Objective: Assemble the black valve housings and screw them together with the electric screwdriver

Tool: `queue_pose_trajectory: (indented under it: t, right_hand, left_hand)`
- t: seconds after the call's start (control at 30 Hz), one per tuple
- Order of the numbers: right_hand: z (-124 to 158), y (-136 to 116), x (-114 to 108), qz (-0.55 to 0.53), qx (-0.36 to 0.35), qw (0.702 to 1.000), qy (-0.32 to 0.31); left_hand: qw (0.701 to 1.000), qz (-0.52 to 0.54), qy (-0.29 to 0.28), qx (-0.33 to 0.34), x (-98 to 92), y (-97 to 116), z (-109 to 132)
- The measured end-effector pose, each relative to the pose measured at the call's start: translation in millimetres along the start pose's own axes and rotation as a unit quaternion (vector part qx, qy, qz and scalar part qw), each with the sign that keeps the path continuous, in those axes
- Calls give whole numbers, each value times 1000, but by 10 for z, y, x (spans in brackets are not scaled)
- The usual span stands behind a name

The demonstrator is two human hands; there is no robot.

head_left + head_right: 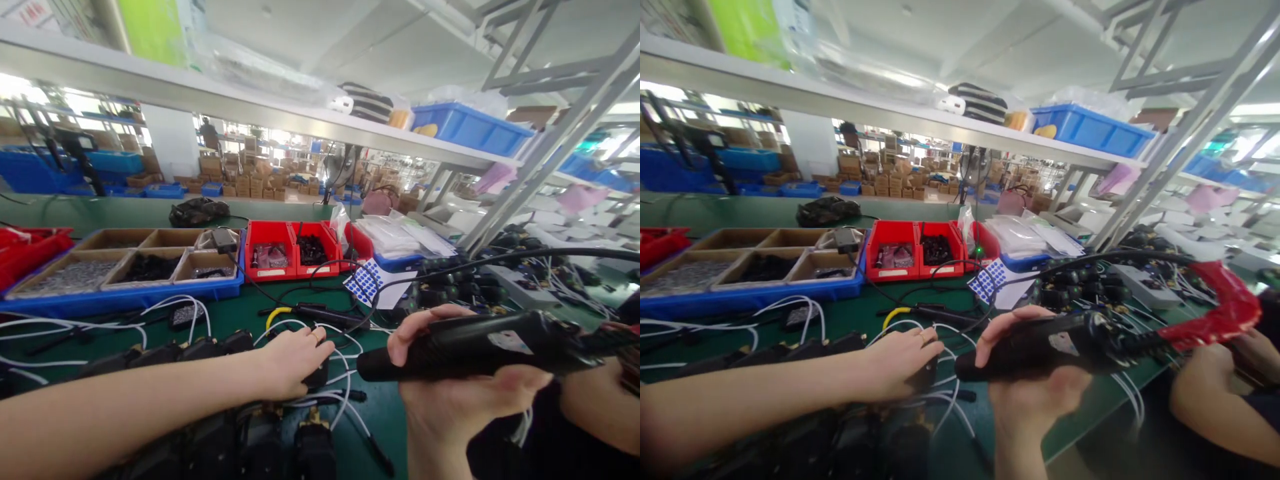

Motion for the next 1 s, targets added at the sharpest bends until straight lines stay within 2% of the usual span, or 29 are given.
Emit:
queue_pose_trajectory:
  t: [0.07,0.13,0.3,0.37,0.5,0.57,0.63,0.83,1.0]
  right_hand:
    - [-50,17,29,8,7,1000,4]
    - [-111,39,77,11,13,1000,5]
    - [-298,201,236,14,23,1000,6]
    - [-378,309,305,14,26,1000,2]
    - [-512,533,413,11,36,999,-1]
    - [-553,628,454,7,46,999,-3]
    - [-576,700,483,7,52,999,-8]
    - [-588,769,468,16,49,999,-1]
    - [-581,785,436,9,76,997,-11]
  left_hand:
    - [999,39,11,-9,-50,-60,-50]
    - [992,121,29,-17,-130,-210,-103]
    - [933,352,77,-14,-208,-652,-218]
    - [890,450,69,-28,-139,-760,-250]
    - [770,630,24,-97,51,-828,-268]
    - [733,669,32,-117,85,-832,-263]
    - [716,684,44,-132,97,-835,-260]
    - [691,705,46,-155,106,-788,-271]
    - [680,702,95,-190,140,-771,-270]
Point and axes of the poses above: each hand's wrist, its own z-axis away from the middle knuckle, its own x-axis out of the palm, y = z × x, the point moved 6 cm from there along -z, towards the middle knuckle, and after that the axes turned 1 degree about y, right-handed, at the moved point
